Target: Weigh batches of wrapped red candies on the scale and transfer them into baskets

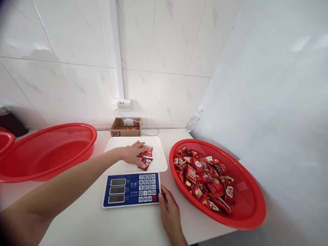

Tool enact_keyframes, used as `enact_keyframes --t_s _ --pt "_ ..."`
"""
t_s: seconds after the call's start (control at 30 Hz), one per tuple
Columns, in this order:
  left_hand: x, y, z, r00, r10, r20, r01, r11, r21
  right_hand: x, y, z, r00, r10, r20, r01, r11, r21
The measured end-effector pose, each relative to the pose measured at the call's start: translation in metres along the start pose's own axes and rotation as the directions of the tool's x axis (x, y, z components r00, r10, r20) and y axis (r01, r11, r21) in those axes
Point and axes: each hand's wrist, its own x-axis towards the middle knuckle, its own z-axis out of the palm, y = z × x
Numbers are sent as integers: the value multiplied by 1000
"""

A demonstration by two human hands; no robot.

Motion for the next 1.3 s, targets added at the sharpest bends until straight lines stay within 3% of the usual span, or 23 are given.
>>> enact_keyframes --t_s 0.1,0.33,0.5,0.67,0.77,0.9,1.1,1.2,1.3 --pt "8 3 -5 994 54 99 -60 997 57 -1 -2 0 1000 1 9 -1 1000 3" --pt "23 -4 -13 992 104 76 -109 992 68 0 0 0 1000 -13 1 13 1000 15" --pt "22 -8 -9 994 99 -40 -99 995 -19 0 3 0 1000 13 10 -13 1000 -1" --pt "14 -22 -16 974 -13 -227 -53 957 -283 1 5 1 1000 18 -2 -18 1000 11" --pt "1 -34 -23 951 -128 -283 -39 854 -518 2 5 1 1000 21 2 -21 1000 22" --pt "-22 -52 -24 932 -255 -257 -57 597 -800 1 6 0 1000 12 3 -12 999 32" --pt "-51 -71 -13 893 -400 -205 -103 262 -960 0 10 0 999 33 14 -34 999 14" --pt "-67 -75 -12 878 -444 -176 -102 184 -978 0 10 0 998 58 23 -57 998 -14" --pt "-88 -83 -20 843 -508 -176 -97 178 -979 0 10 -1 997 72 36 -71 997 -29"
